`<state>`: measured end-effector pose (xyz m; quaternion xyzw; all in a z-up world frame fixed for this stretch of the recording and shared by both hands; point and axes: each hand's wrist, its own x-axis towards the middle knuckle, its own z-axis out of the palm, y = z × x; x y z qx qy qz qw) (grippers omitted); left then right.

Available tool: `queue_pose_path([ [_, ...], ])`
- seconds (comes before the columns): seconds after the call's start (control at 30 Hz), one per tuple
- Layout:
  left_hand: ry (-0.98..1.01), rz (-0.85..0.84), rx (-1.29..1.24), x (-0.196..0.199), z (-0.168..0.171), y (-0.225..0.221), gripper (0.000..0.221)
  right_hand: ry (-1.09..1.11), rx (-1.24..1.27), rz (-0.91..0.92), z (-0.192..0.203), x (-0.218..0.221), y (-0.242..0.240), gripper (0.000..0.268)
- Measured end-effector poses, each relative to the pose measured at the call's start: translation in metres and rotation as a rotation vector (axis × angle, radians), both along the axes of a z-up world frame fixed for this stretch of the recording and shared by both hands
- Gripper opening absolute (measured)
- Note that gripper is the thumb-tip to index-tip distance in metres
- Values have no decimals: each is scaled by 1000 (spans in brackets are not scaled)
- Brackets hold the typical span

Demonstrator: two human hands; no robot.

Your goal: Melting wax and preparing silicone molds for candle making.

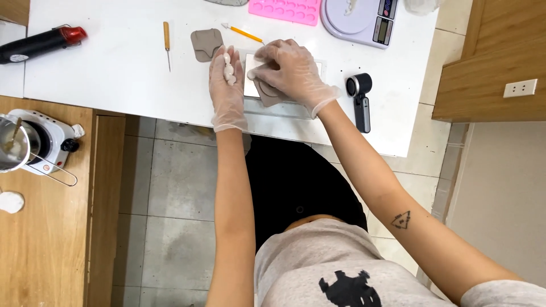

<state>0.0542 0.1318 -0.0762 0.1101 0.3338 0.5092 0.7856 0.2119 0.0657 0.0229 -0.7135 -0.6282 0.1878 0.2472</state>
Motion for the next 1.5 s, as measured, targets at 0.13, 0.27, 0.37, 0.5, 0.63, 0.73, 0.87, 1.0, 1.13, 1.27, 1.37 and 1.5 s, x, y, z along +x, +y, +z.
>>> queue_pose_path([
  [0.13, -189, 13, -149, -11, -8, 3, 39, -177, -3, 132, 3, -13, 15, 31],
  [0.27, -214, -22, -175, -21, 7, -4, 40, -234, 13, 186, -9, -14, 19, 23],
  [0.37, -248, -73, -163, -30, 47, -14, 41, -92, 24, 158, -12, -9, 19, 18],
  [0.5, -372, -127, -144, -39, 64, -19, 42, 48, -31, 117, -7, -7, 21, 19],
  [0.63, -507, -241, -57, -43, 84, -26, 49, 194, -28, 51, -23, 0, 29, 22],
  [0.73, -495, -292, -6, -44, 101, -33, 52, 156, 21, 54, -34, 7, 32, 23],
  [0.87, -416, -330, 45, -43, 119, -41, 56, 103, -23, -38, -22, 3, 34, 21],
  [1.0, -377, -357, 120, -39, 130, -48, 58, 82, -28, -67, -35, 14, 34, 22],
  [1.13, -478, -411, 69, -34, 137, -54, 60, 42, 35, -45, -46, 29, 30, 22],
  [1.27, -486, -442, 66, -31, 147, -58, 61, 243, -43, -202, -6, 21, 23, 18],
  [1.37, -404, -418, 95, -26, 149, -62, 62, 591, 95, -264, 7, 24, 9, 23],
  [1.5, -402, -440, 86, -21, 149, -67, 62, 837, 174, -319, 20, 32, -18, 26],
])
